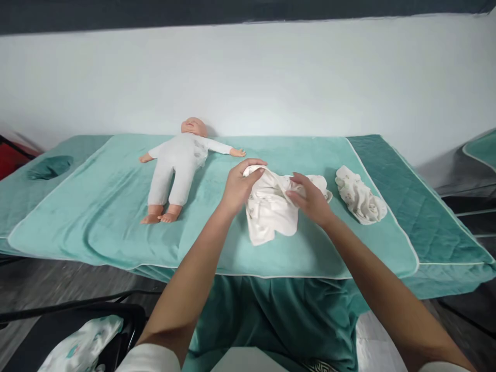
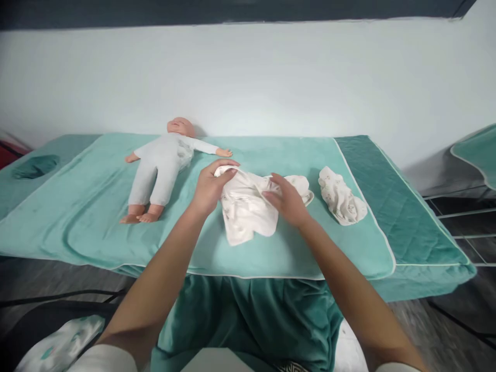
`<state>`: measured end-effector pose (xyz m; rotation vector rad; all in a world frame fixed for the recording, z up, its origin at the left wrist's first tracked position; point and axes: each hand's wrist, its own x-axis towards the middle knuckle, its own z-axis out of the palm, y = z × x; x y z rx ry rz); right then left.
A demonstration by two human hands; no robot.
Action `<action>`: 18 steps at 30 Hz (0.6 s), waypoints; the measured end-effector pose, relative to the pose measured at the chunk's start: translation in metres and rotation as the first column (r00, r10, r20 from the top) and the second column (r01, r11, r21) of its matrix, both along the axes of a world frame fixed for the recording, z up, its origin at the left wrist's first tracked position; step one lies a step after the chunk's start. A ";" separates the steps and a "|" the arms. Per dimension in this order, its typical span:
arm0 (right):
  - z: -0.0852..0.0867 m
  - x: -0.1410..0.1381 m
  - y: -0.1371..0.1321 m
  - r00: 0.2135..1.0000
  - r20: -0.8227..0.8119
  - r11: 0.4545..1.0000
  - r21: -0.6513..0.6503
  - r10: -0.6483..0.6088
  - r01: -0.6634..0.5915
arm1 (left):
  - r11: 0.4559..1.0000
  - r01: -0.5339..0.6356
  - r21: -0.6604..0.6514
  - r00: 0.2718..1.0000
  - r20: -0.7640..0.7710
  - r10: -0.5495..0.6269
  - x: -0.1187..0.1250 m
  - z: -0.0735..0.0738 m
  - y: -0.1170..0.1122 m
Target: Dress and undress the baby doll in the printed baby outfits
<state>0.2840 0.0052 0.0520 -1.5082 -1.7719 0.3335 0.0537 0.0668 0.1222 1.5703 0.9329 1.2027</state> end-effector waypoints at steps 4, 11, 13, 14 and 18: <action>0.038 -0.046 0.015 1.000 0.009 0.996 -0.087 -0.002 0.003 | 0.973 0.103 0.208 0.967 -0.252 -0.048 -0.008 0.036 -0.008; 0.113 -0.066 0.028 0.902 0.409 0.986 0.143 -0.139 0.087 | 0.885 -0.044 0.464 0.845 -0.455 0.280 -0.013 0.061 -0.011; 0.126 -0.053 0.033 0.892 0.415 0.968 0.238 -0.176 0.080 | 0.830 -0.122 0.544 0.733 -0.514 0.444 -0.016 0.066 -0.009; 0.132 -0.044 0.036 0.892 0.414 0.960 0.273 -0.182 0.069 | 0.808 -0.151 0.569 0.676 -0.537 0.504 -0.018 0.069 -0.008; 0.149 -0.008 0.037 0.880 0.450 0.964 0.264 -0.152 0.031 | 0.773 -0.203 0.600 0.565 -0.573 0.594 -0.030 0.080 -0.001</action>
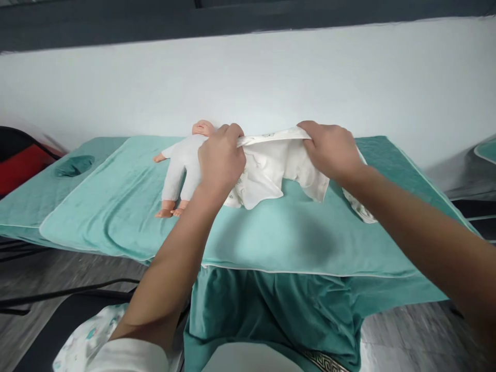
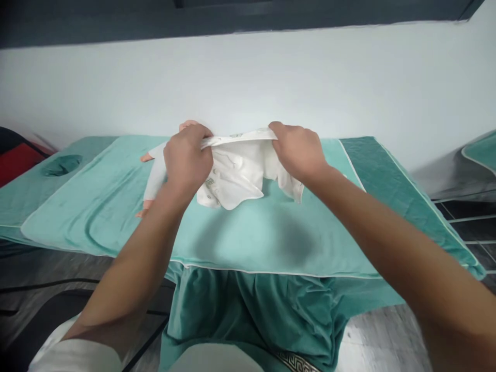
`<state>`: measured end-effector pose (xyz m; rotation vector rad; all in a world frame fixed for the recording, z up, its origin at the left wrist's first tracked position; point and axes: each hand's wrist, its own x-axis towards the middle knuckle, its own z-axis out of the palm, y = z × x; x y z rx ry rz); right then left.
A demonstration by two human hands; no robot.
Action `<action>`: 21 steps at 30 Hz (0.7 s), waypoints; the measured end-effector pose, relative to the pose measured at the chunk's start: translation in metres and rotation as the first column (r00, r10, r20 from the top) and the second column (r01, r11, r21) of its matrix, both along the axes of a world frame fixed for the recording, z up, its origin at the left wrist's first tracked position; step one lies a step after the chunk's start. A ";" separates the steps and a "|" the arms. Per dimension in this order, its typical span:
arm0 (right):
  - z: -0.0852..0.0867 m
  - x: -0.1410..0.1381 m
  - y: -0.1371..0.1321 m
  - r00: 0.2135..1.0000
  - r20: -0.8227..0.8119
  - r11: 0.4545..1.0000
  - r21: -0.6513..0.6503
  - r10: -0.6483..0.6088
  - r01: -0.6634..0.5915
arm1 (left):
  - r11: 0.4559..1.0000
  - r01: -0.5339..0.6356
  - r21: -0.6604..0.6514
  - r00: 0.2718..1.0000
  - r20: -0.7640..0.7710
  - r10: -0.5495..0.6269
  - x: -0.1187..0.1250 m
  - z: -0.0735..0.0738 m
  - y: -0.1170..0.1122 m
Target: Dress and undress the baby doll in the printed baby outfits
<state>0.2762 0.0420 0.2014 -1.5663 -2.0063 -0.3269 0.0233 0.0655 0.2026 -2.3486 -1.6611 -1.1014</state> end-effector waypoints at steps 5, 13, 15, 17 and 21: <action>0.020 0.026 -0.032 0.988 0.083 0.977 -0.156 -0.132 0.144 | 0.998 0.035 0.051 0.995 0.089 -0.040 -0.017 0.003 0.009; 0.039 0.051 -0.050 0.935 0.076 0.859 -0.375 -0.347 0.349 | 0.984 -0.015 -0.176 0.994 -0.109 -0.004 -0.036 0.020 0.013; 0.037 0.059 -0.037 0.913 0.107 0.800 -0.451 -0.393 0.397 | 0.959 -0.077 -0.273 0.986 -0.163 0.033 -0.040 0.017 0.025; 0.024 0.062 -0.021 0.909 0.140 0.777 -0.479 -0.393 0.409 | 0.941 -0.096 -0.326 0.988 -0.148 0.050 -0.040 0.003 0.043; -0.039 0.033 -0.003 0.933 0.192 0.845 -0.397 -0.306 0.359 | 0.954 -0.096 -0.283 0.994 -0.074 0.078 -0.024 -0.052 0.069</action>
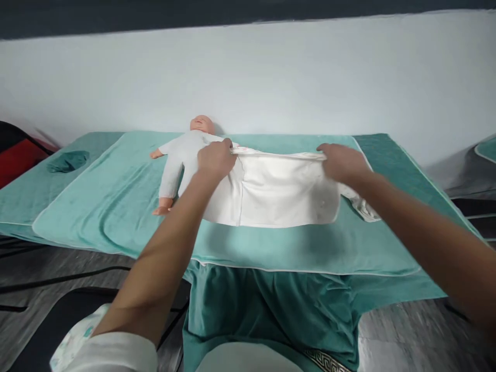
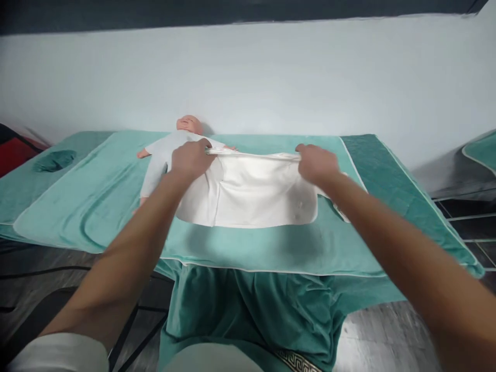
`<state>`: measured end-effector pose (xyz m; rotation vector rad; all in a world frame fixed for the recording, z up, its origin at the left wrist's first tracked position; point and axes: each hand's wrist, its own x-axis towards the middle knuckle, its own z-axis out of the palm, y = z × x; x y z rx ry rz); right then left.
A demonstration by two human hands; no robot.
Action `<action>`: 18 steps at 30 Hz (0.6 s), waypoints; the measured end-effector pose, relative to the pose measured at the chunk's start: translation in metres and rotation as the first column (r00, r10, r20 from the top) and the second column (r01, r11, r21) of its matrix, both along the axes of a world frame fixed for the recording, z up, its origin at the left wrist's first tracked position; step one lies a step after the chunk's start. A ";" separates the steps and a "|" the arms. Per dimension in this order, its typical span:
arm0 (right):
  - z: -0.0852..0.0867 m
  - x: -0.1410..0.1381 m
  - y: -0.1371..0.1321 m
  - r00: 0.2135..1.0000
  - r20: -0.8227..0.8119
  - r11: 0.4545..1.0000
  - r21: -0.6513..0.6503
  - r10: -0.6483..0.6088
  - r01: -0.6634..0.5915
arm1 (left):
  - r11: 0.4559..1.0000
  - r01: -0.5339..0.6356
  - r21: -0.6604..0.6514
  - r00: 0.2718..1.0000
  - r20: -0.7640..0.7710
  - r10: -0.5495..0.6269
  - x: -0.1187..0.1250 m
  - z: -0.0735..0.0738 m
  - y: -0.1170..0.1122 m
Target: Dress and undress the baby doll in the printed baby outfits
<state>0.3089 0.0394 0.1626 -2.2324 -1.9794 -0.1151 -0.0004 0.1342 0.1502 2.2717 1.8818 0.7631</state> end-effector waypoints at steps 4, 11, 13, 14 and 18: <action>-0.077 -0.066 -0.009 0.924 -0.082 0.928 0.035 0.374 -0.372 | 0.987 0.157 -0.012 0.984 -0.086 -0.158 0.032 -0.065 -0.017; -0.132 -0.091 0.005 0.874 -0.418 0.964 0.021 0.250 -0.266 | 0.935 0.349 -0.063 0.902 0.295 -0.317 0.044 -0.138 -0.045; -0.110 -0.083 0.001 0.736 -0.635 0.969 0.099 0.237 -0.227 | 0.941 0.339 -0.023 0.874 0.377 -0.306 0.040 -0.146 -0.043; -0.092 -0.080 -0.005 0.635 -0.722 0.960 0.169 0.275 -0.223 | 0.942 0.335 -0.013 0.857 0.420 -0.299 0.038 -0.148 -0.042; -0.002 -0.066 -0.061 0.656 -0.673 0.935 0.310 0.343 -0.171 | 0.947 0.320 0.009 0.804 0.526 -0.277 0.037 -0.152 -0.039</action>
